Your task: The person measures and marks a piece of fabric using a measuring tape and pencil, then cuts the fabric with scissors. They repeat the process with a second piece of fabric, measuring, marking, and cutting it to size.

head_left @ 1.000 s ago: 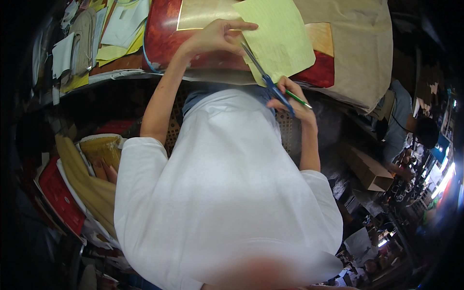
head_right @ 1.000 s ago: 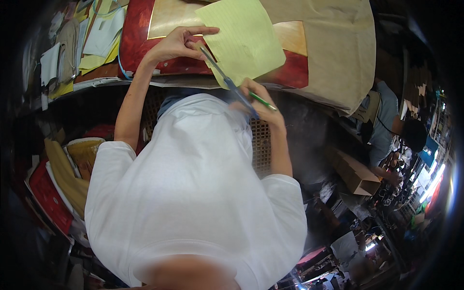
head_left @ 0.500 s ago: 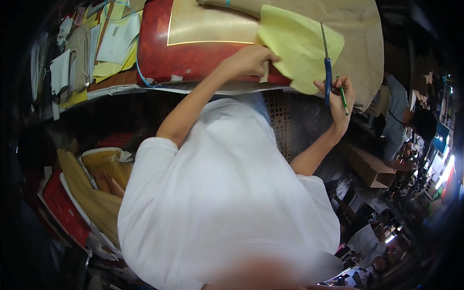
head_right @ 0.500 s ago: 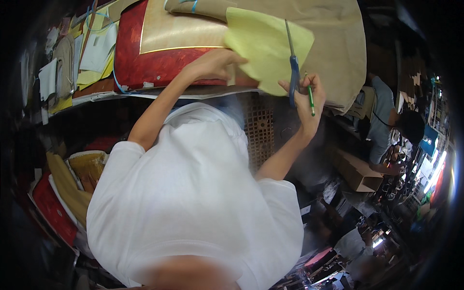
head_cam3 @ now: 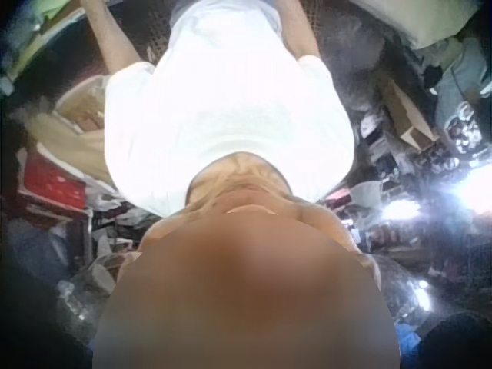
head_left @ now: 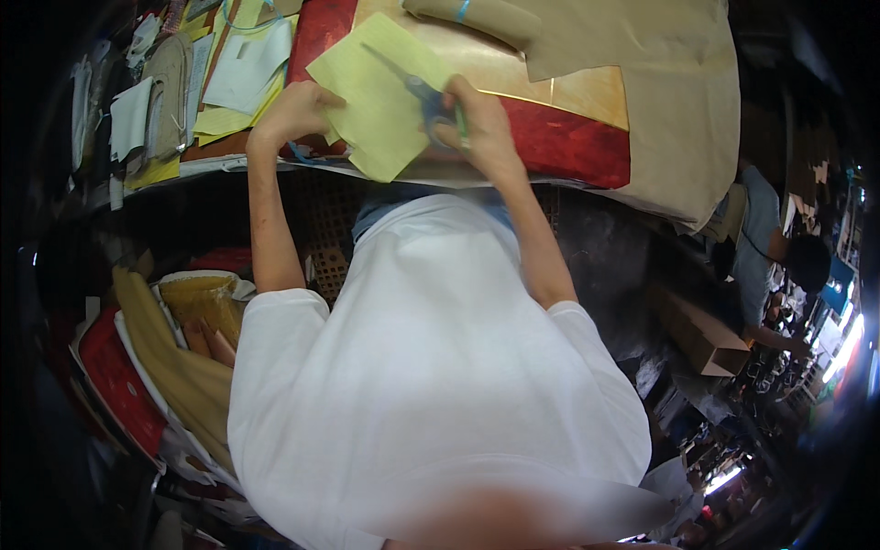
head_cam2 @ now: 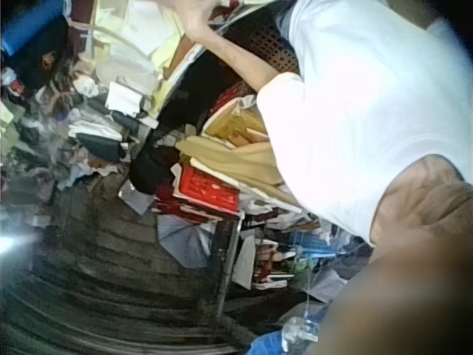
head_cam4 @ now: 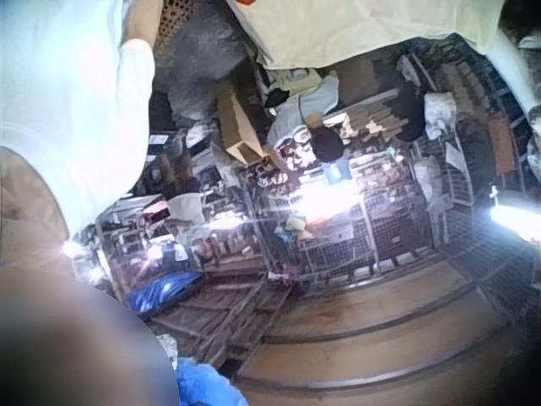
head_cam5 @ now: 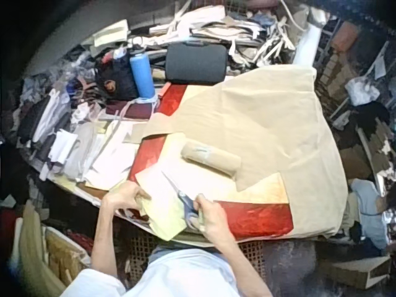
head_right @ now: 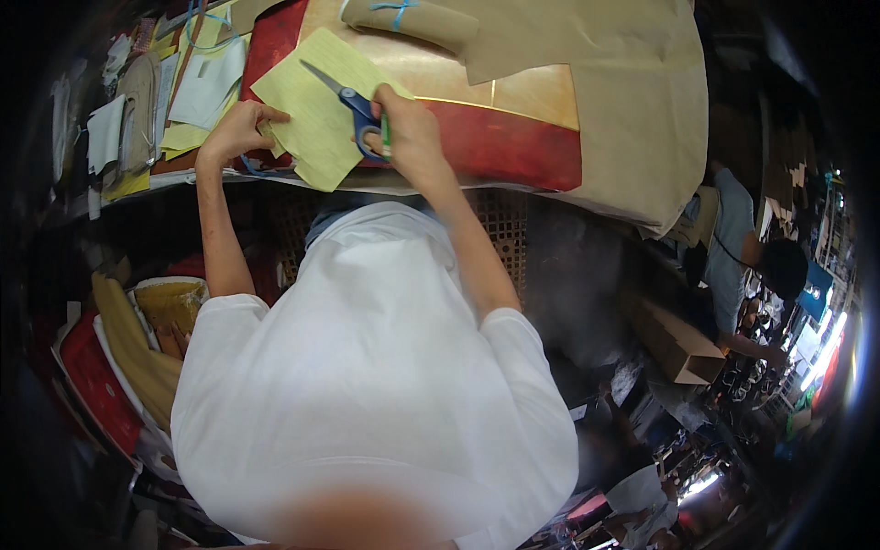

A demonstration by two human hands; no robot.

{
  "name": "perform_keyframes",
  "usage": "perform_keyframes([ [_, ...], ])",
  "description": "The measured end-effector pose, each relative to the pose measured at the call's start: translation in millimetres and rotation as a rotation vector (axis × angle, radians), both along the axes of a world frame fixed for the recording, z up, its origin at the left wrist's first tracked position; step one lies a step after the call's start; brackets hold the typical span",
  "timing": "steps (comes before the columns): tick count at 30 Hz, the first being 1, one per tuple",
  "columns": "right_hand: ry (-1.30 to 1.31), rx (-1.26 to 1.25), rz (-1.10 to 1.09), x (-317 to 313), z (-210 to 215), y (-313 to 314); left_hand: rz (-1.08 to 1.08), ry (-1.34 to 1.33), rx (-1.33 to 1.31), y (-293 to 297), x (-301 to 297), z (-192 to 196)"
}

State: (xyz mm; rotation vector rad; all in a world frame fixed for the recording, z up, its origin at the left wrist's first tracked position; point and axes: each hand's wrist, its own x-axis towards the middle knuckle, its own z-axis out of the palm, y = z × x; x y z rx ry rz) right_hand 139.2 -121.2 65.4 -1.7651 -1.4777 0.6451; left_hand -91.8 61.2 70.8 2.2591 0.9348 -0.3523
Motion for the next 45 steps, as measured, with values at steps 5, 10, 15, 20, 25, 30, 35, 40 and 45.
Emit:
perform_keyframes([
  [5, -0.22, -0.126, 0.01, -24.5, -10.0, 39.2, 0.217, -0.082, 0.223, -2.7, -21.9, 18.7],
  [10, -0.182, 0.077, 0.028, -19.9, 15.9, 24.0, 0.383, -0.55, 0.169, -15.9, 9.7, 32.4],
  [15, 0.781, 0.197, 0.005, 14.5, 25.9, 44.3, 0.327, -0.881, -0.103, -39.3, 90.3, 33.0],
  [20, 0.884, 0.152, -0.008, 64.8, 23.3, 39.8, 0.223, -0.999, -0.252, -38.8, 135.7, 31.9],
  [25, 0.731, 0.158, -0.112, 109.0, 13.6, 53.8, 0.113, -0.84, -0.054, -4.5, 168.8, 13.1],
  [30, 0.486, 0.213, -0.076, 142.0, -14.4, 104.1, 0.16, -0.248, 0.566, 25.8, 212.8, -8.9],
  [35, 0.52, 0.053, -0.067, 150.3, -37.1, 130.0, 0.074, -0.217, 0.625, 37.2, 222.1, -28.0],
  [40, 0.465, -0.061, -0.045, 148.9, -29.6, 130.2, 0.091, -0.402, 0.455, 44.0, 210.2, -46.7],
  [45, 0.565, -0.007, -0.023, 144.0, -34.4, 135.4, 0.199, -0.655, -0.026, 64.9, 192.9, -61.7],
])
